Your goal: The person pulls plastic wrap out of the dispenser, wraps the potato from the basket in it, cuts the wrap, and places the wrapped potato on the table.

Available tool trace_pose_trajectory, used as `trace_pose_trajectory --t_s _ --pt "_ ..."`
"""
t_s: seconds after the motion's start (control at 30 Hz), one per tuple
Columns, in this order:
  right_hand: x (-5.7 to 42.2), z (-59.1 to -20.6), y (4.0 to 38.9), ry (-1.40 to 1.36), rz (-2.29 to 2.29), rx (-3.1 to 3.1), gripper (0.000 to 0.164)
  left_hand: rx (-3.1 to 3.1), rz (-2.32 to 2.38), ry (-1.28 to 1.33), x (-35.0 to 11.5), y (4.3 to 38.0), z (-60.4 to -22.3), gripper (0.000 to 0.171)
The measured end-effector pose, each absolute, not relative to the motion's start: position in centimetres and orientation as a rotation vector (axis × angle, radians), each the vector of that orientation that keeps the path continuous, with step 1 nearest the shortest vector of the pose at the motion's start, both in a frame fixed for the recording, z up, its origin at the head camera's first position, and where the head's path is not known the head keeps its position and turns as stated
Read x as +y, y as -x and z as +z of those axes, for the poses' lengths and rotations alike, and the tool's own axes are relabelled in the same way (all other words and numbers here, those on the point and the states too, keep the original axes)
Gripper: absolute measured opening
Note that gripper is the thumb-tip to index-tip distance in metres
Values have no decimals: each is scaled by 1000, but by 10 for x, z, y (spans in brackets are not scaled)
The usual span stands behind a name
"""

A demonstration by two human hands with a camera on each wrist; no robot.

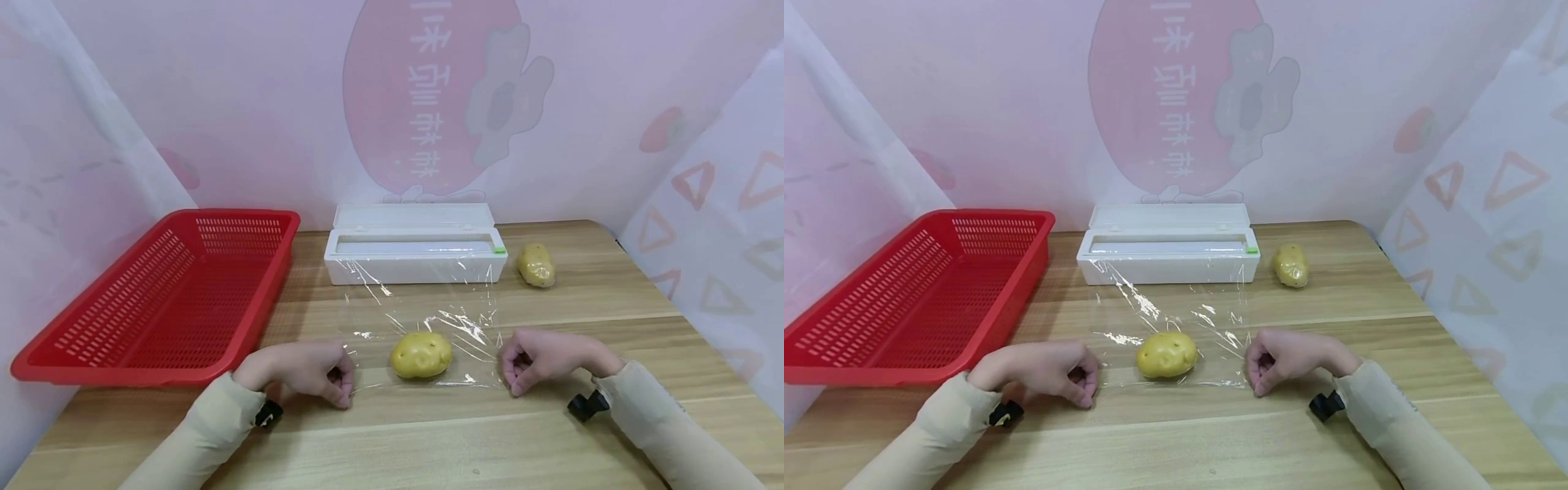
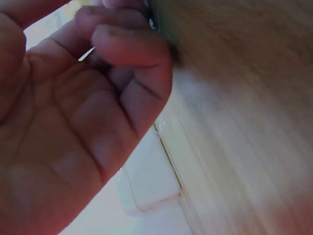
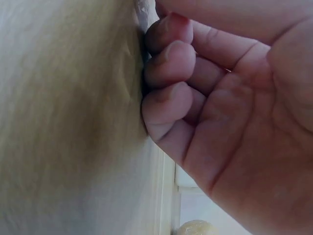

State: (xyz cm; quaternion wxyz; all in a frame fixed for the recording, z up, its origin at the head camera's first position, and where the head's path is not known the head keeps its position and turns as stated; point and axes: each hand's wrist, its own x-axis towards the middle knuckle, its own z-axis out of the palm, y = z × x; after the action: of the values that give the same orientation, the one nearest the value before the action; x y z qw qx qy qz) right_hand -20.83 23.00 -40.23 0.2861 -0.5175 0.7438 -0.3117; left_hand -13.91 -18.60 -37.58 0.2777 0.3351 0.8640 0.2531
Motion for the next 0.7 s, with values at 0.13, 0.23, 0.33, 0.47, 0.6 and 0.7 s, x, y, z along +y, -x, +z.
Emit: trace_pose_trajectory --t_s 0.13,0.23,0.33,0.47,0.6,0.7 --pt "232 -402 210 1419 -827 1987 10 2310 652 -901 -188 140 -374 16" --pt "233 -401 210 1424 -832 1991 11 2311 644 -900 -189 140 -371 17" --pt "234 -400 210 1384 -850 2018 11 2314 666 -891 -188 141 -370 17" --pt "232 -401 210 1298 -883 2048 16 2317 706 -895 -186 143 -373 16" --pt "228 -403 209 1312 -893 2035 21 2306 736 -894 -185 144 -378 15" --pt "227 -403 209 1372 -871 2035 15 2309 731 -900 -184 143 -379 15"
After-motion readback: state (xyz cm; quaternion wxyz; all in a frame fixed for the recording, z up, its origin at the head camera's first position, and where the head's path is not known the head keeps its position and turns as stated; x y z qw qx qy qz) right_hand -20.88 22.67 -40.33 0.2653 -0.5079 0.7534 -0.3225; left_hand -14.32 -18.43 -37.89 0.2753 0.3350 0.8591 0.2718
